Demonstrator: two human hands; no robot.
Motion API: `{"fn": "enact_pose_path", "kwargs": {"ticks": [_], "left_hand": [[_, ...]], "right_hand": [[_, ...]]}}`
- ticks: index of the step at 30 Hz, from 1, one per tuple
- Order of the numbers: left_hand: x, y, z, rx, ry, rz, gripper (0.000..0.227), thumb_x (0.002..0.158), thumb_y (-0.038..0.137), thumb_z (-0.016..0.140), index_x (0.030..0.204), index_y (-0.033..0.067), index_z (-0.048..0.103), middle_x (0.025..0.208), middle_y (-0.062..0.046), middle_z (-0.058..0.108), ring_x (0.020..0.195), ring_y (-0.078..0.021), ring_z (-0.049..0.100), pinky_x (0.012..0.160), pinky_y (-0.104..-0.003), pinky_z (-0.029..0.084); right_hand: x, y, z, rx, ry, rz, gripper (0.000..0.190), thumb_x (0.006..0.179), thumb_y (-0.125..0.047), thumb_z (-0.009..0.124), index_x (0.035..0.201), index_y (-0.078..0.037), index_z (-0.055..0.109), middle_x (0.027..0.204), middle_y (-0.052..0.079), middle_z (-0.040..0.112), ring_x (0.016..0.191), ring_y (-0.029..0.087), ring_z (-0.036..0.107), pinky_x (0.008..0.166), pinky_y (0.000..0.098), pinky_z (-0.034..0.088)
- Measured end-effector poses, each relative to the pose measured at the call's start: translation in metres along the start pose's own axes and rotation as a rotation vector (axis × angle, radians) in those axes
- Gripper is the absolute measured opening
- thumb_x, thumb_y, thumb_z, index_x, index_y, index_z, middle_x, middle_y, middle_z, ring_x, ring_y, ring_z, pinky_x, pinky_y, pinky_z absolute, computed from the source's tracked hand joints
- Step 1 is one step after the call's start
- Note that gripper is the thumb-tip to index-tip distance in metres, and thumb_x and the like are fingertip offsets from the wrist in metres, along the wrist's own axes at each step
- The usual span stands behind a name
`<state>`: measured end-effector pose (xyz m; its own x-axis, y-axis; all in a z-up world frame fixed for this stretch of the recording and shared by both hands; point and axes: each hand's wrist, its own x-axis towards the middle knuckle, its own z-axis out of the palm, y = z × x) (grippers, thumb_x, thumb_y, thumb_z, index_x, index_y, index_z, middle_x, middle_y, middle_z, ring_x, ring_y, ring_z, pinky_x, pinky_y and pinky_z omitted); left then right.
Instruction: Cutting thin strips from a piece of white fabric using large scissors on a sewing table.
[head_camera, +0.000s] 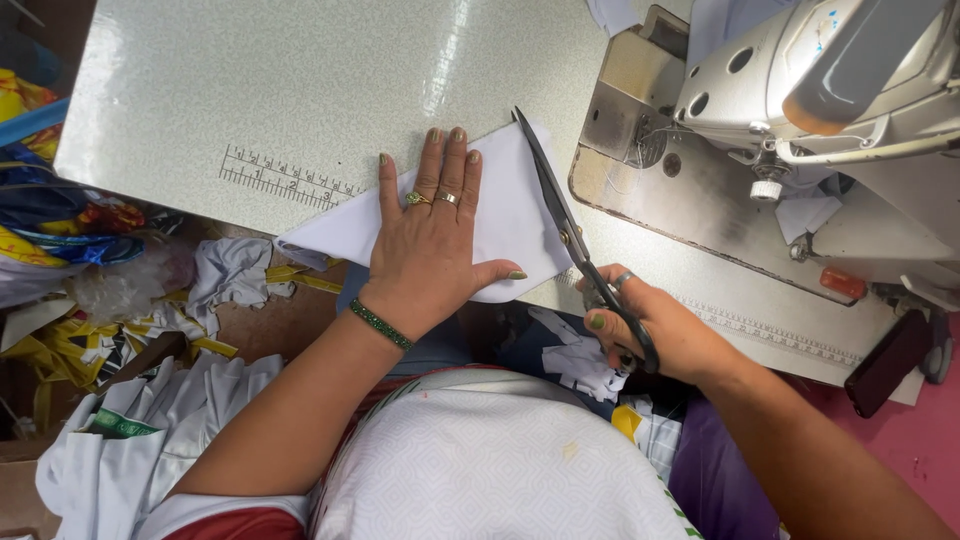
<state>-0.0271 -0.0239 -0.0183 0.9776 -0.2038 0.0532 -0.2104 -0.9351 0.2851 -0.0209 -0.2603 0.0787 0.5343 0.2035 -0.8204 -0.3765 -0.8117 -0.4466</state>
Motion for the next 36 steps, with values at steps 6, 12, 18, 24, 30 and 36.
{"fn": "enact_pose_path", "kwargs": {"ticks": [6, 12, 18, 24, 30, 36], "left_hand": [[0.000, 0.001, -0.001, 0.010, 0.010, -0.012, 0.116, 0.069, 0.082, 0.051, 0.147, 0.0031, 0.018, 0.155, -0.016, 0.011, 0.144, -0.0306, 0.004, 0.110, -0.063, 0.002], [0.004, -0.002, -0.009, -0.009, -0.011, -0.023, 0.117, 0.070, 0.081, 0.053, 0.147, 0.0002, 0.016, 0.155, -0.019, 0.009, 0.143, -0.0311, 0.001, 0.108, -0.066, 0.002], [0.038, -0.042, -0.049, -0.003, -0.087, -0.196, 0.113, 0.077, 0.079, 0.047, 0.148, -0.0029, 0.015, 0.154, -0.021, 0.006, 0.140, -0.0339, 0.000, 0.104, -0.068, 0.004], [0.068, -0.068, -0.060, -0.006, -0.074, -0.243, 0.110, 0.084, 0.074, 0.051, 0.148, -0.0015, 0.003, 0.156, -0.019, 0.004, 0.142, -0.0329, 0.000, 0.108, -0.065, 0.002], [0.068, -0.020, -0.034, 0.046, -0.145, -0.026, 0.116, 0.074, 0.082, 0.043, 0.149, 0.0008, 0.009, 0.154, -0.021, 0.001, 0.141, -0.0329, -0.003, 0.108, -0.062, -0.002], [0.042, 0.006, -0.009, 0.002, -0.052, 0.053, 0.116, 0.072, 0.080, 0.052, 0.147, -0.0017, 0.016, 0.154, -0.022, 0.009, 0.142, -0.0342, 0.002, 0.109, -0.063, -0.001]], "right_hand": [[0.014, -0.005, -0.002, -0.078, 0.017, -0.021, 0.053, 0.080, -0.049, 0.046, 0.123, -0.018, 0.040, 0.066, 0.005, 0.053, 0.058, 0.017, 0.058, 0.058, 0.0305, 0.047], [0.015, 0.000, -0.018, -0.049, 0.191, -0.072, 0.053, 0.072, -0.036, 0.070, 0.117, -0.015, 0.050, 0.047, 0.009, 0.055, 0.042, 0.017, 0.049, 0.048, 0.0289, 0.039], [-0.003, 0.001, -0.022, -0.360, 0.325, 0.148, 0.062, 0.071, -0.047, 0.071, 0.124, -0.023, 0.052, 0.072, 0.005, 0.058, 0.067, 0.019, 0.053, 0.065, 0.0289, 0.037], [-0.063, 0.099, -0.055, -0.321, -0.113, 0.114, 0.059, 0.051, -0.038, 0.091, 0.107, -0.028, 0.076, 0.083, -0.006, 0.078, 0.078, 0.008, 0.070, 0.077, 0.0203, 0.047], [-0.068, 0.123, -0.037, 0.266, -0.170, -0.219, 0.066, 0.067, -0.040, 0.077, 0.117, -0.003, 0.055, 0.061, 0.005, 0.055, 0.050, 0.013, 0.049, 0.043, 0.0280, 0.043], [-0.055, 0.093, -0.005, 0.104, -0.223, -0.252, 0.069, 0.069, -0.063, 0.058, 0.114, -0.011, 0.052, 0.070, 0.000, 0.052, 0.059, 0.009, 0.046, 0.051, 0.0249, 0.044]]}}
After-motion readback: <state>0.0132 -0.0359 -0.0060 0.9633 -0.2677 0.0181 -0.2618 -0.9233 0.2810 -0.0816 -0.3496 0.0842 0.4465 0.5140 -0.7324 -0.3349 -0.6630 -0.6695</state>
